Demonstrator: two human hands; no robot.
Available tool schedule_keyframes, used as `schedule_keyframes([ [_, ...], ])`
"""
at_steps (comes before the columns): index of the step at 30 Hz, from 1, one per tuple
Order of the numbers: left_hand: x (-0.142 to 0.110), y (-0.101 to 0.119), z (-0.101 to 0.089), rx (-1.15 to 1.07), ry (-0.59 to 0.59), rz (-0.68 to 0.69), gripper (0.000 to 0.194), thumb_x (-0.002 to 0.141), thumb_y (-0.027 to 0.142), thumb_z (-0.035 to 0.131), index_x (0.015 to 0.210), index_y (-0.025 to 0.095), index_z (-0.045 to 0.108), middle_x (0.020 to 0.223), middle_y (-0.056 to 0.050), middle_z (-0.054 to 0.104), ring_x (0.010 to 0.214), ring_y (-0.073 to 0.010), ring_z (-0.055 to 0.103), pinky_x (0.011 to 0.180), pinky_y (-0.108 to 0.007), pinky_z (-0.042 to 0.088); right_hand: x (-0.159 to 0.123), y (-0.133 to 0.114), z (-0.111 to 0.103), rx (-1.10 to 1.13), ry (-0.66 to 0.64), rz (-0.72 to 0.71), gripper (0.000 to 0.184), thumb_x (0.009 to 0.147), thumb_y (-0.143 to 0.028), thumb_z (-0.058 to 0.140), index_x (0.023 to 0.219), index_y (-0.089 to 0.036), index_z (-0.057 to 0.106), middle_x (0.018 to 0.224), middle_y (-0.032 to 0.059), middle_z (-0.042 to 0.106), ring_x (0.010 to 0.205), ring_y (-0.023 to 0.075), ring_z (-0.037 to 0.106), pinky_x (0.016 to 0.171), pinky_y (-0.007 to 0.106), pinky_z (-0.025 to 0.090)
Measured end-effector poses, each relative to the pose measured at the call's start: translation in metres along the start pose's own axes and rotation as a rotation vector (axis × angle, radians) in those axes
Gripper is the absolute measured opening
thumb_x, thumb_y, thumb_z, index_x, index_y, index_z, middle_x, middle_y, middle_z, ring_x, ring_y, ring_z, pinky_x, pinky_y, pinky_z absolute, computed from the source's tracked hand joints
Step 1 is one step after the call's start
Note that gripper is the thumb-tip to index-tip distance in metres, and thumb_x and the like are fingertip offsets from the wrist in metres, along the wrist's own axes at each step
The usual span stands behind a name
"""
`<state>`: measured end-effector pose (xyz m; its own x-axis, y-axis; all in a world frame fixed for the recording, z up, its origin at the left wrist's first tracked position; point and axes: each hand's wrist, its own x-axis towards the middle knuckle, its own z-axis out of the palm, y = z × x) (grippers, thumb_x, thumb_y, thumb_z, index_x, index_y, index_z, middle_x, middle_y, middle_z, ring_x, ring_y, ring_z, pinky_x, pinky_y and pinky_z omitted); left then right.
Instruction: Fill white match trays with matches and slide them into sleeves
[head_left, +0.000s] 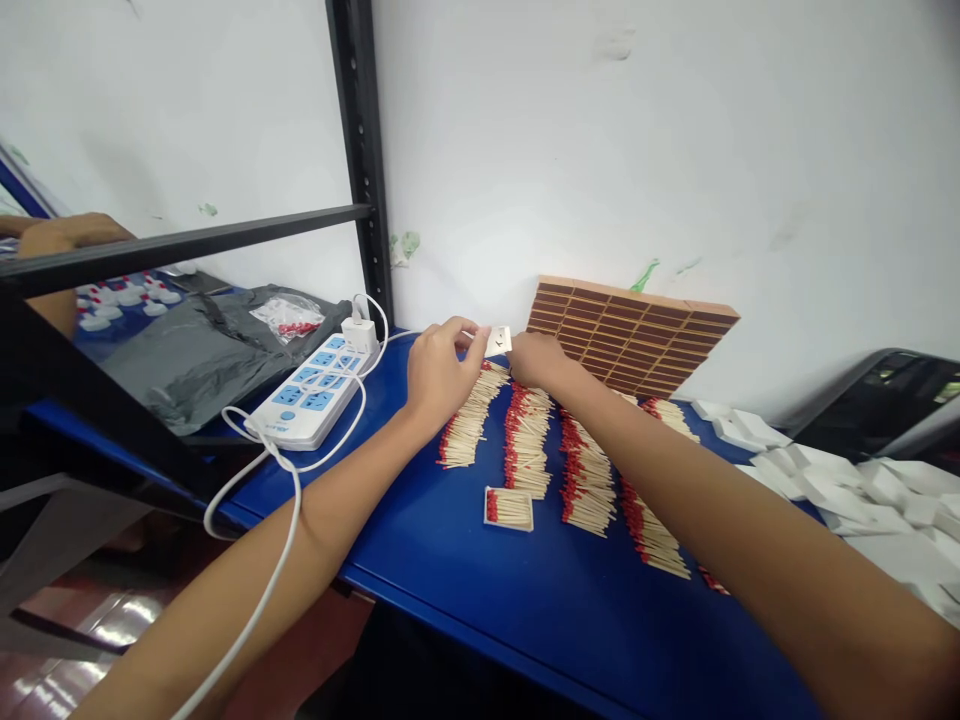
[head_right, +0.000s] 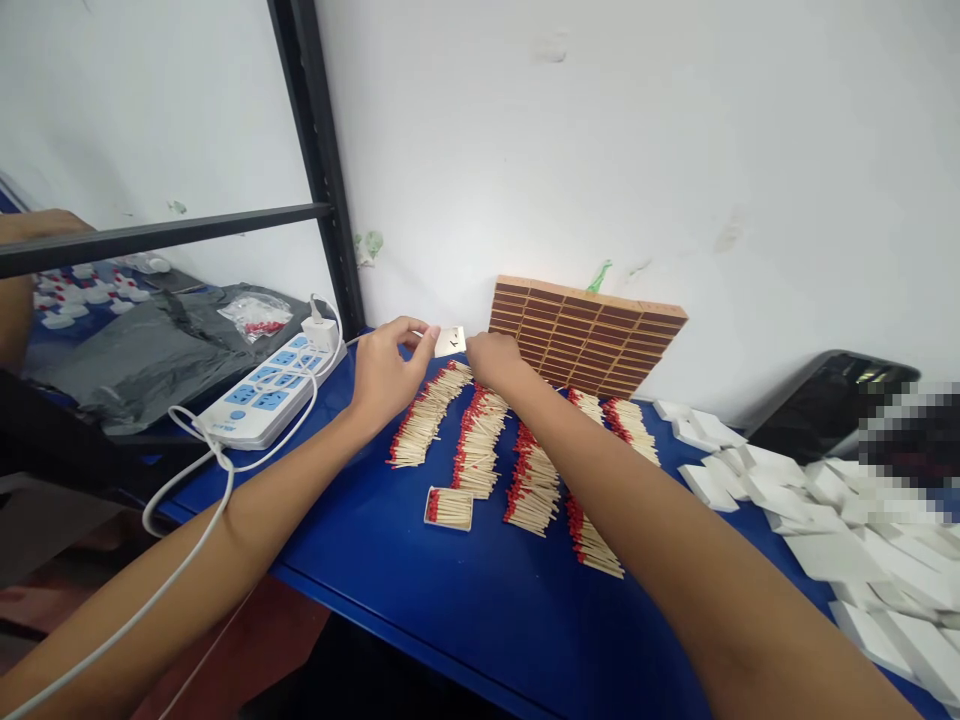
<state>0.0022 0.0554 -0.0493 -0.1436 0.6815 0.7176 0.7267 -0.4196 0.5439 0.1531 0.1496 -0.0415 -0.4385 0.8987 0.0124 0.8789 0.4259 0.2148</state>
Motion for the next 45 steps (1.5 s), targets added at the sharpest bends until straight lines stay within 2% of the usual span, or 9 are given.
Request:
schedule_keyframes([
  [5, 0.000, 0.000, 0.000, 0.008, -0.015, 0.007, 0.019, 0.099, 0.038, 0.061, 0.095, 0.022, 0.072, 0.081, -0.002, 0.078, 0.080, -0.0207, 0.071, 0.078, -0.034, 0.051, -0.001, -0.001, 0.000, 0.004, -0.002, 0.015, 0.032, 0.098, -0.028, 0.062, 0.125, -0.013, 0.071, 0.122, 0.0244, 0.072, 0.116, 0.0335, 0.069, 0.093, 0.035, 0.052],
  [11, 0.000, 0.000, 0.000, 0.014, -0.024, 0.014, 0.018, 0.099, 0.037, 0.062, 0.096, 0.022, 0.072, 0.081, -0.002, 0.077, 0.080, -0.0205, 0.071, 0.079, -0.034, 0.051, -0.003, -0.004, -0.002, 0.047, -0.024, 0.010, 0.029, 0.101, -0.022, 0.054, 0.120, -0.012, 0.073, 0.122, 0.0225, 0.073, 0.112, 0.0308, 0.071, 0.091, 0.034, 0.052],
  [16, 0.000, 0.000, -0.001, 0.008, -0.019, 0.014, 0.018, 0.099, 0.037, 0.062, 0.094, 0.022, 0.072, 0.079, -0.002, 0.077, 0.079, -0.0208, 0.071, 0.078, -0.034, 0.051, -0.008, 0.003, -0.008, 0.137, 0.036, 0.006, 0.028, 0.099, -0.026, 0.057, 0.118, -0.012, 0.073, 0.120, 0.0224, 0.074, 0.106, 0.0290, 0.071, 0.085, 0.030, 0.049],
  [20, 0.000, 0.001, -0.001, 0.001, -0.009, 0.005, 0.019, 0.098, 0.038, 0.062, 0.092, 0.022, 0.072, 0.079, -0.001, 0.077, 0.079, -0.0206, 0.071, 0.077, -0.034, 0.051, -0.012, 0.022, -0.015, 0.254, 0.090, -0.018, 0.028, 0.100, -0.029, 0.054, 0.106, -0.012, 0.075, 0.098, 0.0144, 0.077, 0.084, 0.0216, 0.069, 0.072, 0.026, 0.046],
  [24, 0.000, 0.001, -0.001, -0.004, -0.005, -0.001, 0.020, 0.099, 0.038, 0.062, 0.092, 0.022, 0.072, 0.079, -0.002, 0.077, 0.079, -0.0204, 0.071, 0.077, -0.033, 0.051, -0.020, 0.043, -0.014, 0.353, 0.124, -0.021, 0.031, 0.103, -0.030, 0.047, 0.103, -0.012, 0.073, 0.079, 0.0056, 0.073, 0.067, 0.0158, 0.061, 0.062, 0.025, 0.041],
  [29, 0.000, 0.002, -0.002, -0.002, -0.004, 0.001, 0.019, 0.099, 0.038, 0.062, 0.092, 0.023, 0.072, 0.078, -0.002, 0.077, 0.078, -0.0205, 0.071, 0.078, -0.034, 0.051, -0.031, 0.059, -0.003, 0.405, 0.065, -0.011, 0.024, 0.097, -0.025, 0.053, 0.093, -0.013, 0.074, 0.060, 0.0008, 0.064, 0.057, 0.0153, 0.054, 0.056, 0.027, 0.039],
  [34, 0.001, 0.001, -0.002, 0.004, 0.004, 0.006, 0.019, 0.099, 0.038, 0.062, 0.092, 0.023, 0.072, 0.077, -0.001, 0.077, 0.076, -0.0201, 0.071, 0.075, -0.034, 0.050, -0.038, 0.059, 0.002, 0.413, 0.026, -0.007, 0.014, 0.089, -0.020, 0.062, 0.087, -0.016, 0.075, 0.070, 0.0020, 0.071, 0.064, 0.0157, 0.062, 0.056, 0.026, 0.040],
  [40, 0.001, 0.002, -0.002, 0.020, -0.006, -0.003, 0.020, 0.099, 0.038, 0.061, 0.092, 0.023, 0.072, 0.077, -0.001, 0.077, 0.078, -0.0210, 0.071, 0.076, -0.034, 0.051, -0.035, 0.052, 0.000, 0.367, 0.033, -0.003, 0.011, 0.087, -0.021, 0.066, 0.088, -0.019, 0.077, 0.085, 0.0049, 0.077, 0.075, 0.0183, 0.067, 0.062, 0.026, 0.042],
  [45, 0.000, 0.001, -0.001, 0.017, -0.010, -0.009, 0.019, 0.099, 0.038, 0.062, 0.093, 0.023, 0.072, 0.079, -0.002, 0.077, 0.079, -0.0211, 0.072, 0.077, -0.034, 0.051, -0.030, 0.048, 0.001, 0.309, -0.030, 0.022, 0.009, 0.081, -0.027, 0.073, 0.078, -0.020, 0.075, 0.076, 0.0061, 0.075, 0.069, 0.0202, 0.066, 0.060, 0.028, 0.043],
])
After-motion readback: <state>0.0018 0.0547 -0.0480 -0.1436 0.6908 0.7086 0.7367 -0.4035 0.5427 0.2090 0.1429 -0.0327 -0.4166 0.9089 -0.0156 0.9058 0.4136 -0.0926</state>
